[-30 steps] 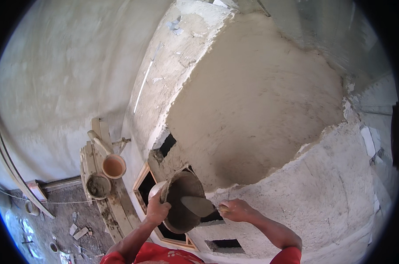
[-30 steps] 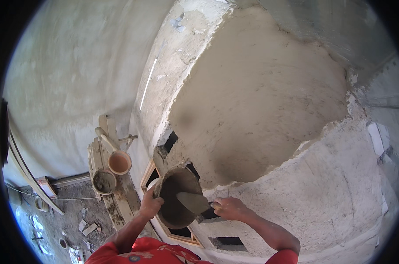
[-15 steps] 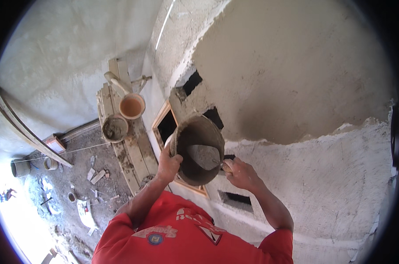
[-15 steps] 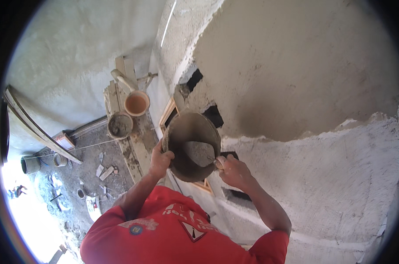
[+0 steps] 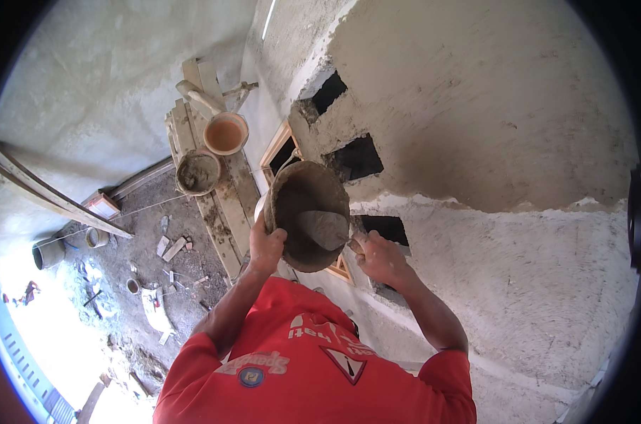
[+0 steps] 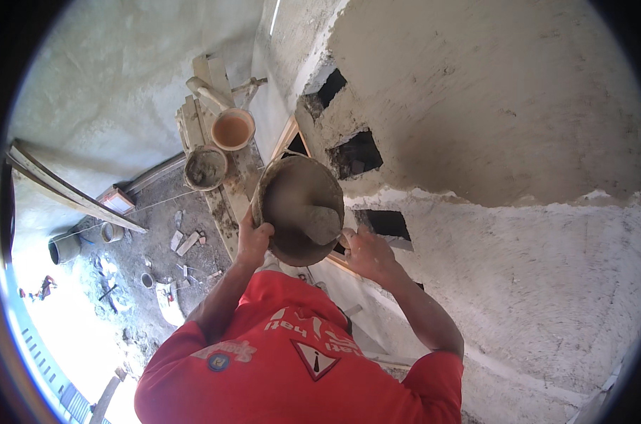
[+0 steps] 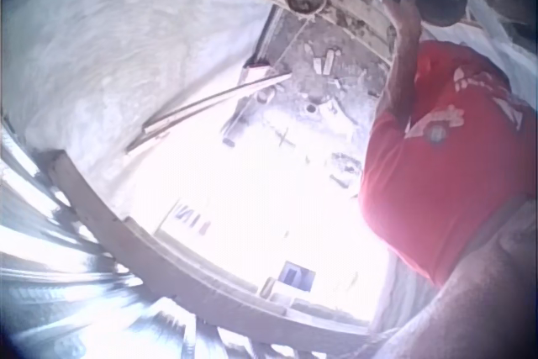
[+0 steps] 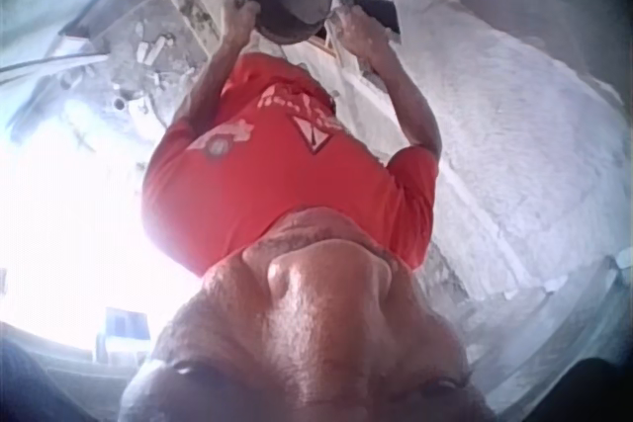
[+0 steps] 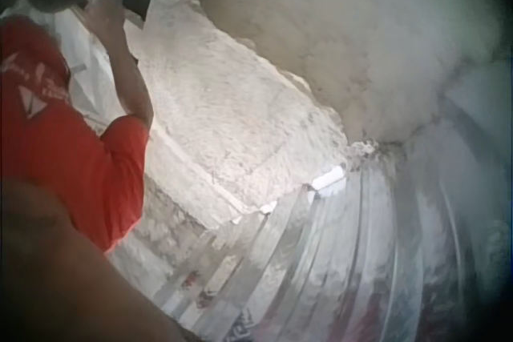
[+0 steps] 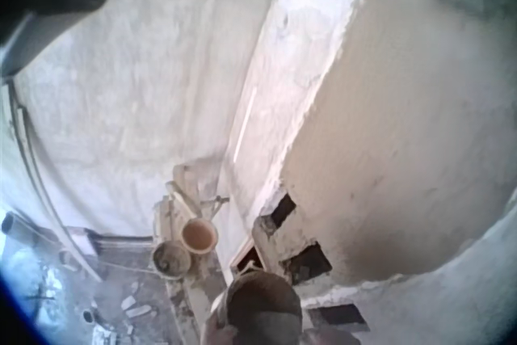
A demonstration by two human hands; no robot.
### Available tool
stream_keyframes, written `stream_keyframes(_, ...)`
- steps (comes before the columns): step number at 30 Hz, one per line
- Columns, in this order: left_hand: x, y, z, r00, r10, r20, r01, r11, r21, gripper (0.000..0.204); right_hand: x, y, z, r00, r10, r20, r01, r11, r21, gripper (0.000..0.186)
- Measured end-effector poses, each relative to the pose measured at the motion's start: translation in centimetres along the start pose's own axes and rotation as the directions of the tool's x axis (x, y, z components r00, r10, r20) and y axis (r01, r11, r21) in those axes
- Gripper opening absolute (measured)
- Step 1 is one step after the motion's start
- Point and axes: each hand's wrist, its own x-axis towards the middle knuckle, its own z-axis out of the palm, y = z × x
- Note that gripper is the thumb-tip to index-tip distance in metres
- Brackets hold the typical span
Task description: The person applies plaster to a wall using a trowel and then uses a long wooden board to level and smooth the surface.
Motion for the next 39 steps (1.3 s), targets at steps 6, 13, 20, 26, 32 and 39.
stream_keyframes(6, 0.3, 0.0, -0.7, 0.998, 0.058, 0.016, -0.060, 0.985, 0.161, 0.064, 0.4, 0.6, -0.1, 0.998, 0.000, -0.062, -0.006, 0.995, -0.096, 0.034)
stream_keyframes(13, 0.7, 1.8, 0.1, 0.983, 0.149, 0.104, -0.177, 0.912, 0.370, 0.071, 1.6, 0.6, -1.9, 0.992, -0.029, -0.119, -0.014, 0.940, -0.341, 0.029)
stream_keyframes(20, 0.8, 6.8, 2.0, 0.957, 0.196, 0.214, -0.278, 0.827, 0.488, 0.073, 4.1, 0.2, -1.0, 0.979, -0.137, -0.153, 0.087, 0.951, -0.297, 0.026)
stream_keyframes(26, 1.2, 8.6, 2.7, 0.956, 0.174, 0.236, -0.269, 0.841, 0.469, 0.070, 5.0, 0.5, 0.6, 0.980, -0.140, -0.143, 0.148, 0.988, 0.051, 0.038)
stream_keyframes(32, 0.4, 10.3, 3.0, 0.972, 0.131, 0.196, -0.156, 0.980, 0.122, 0.061, 2.8, 4.0, 4.0, 0.900, -0.167, -0.403, 0.304, 0.903, 0.305, 0.036)
stream_keyframes(39, -0.5, 10.0, 5.5, 0.965, 0.216, 0.151, -0.233, 0.966, 0.107, 0.061, 2.5, 5.6, 3.5, 0.853, -0.120, -0.509, 0.288, 0.920, 0.267, 0.037)
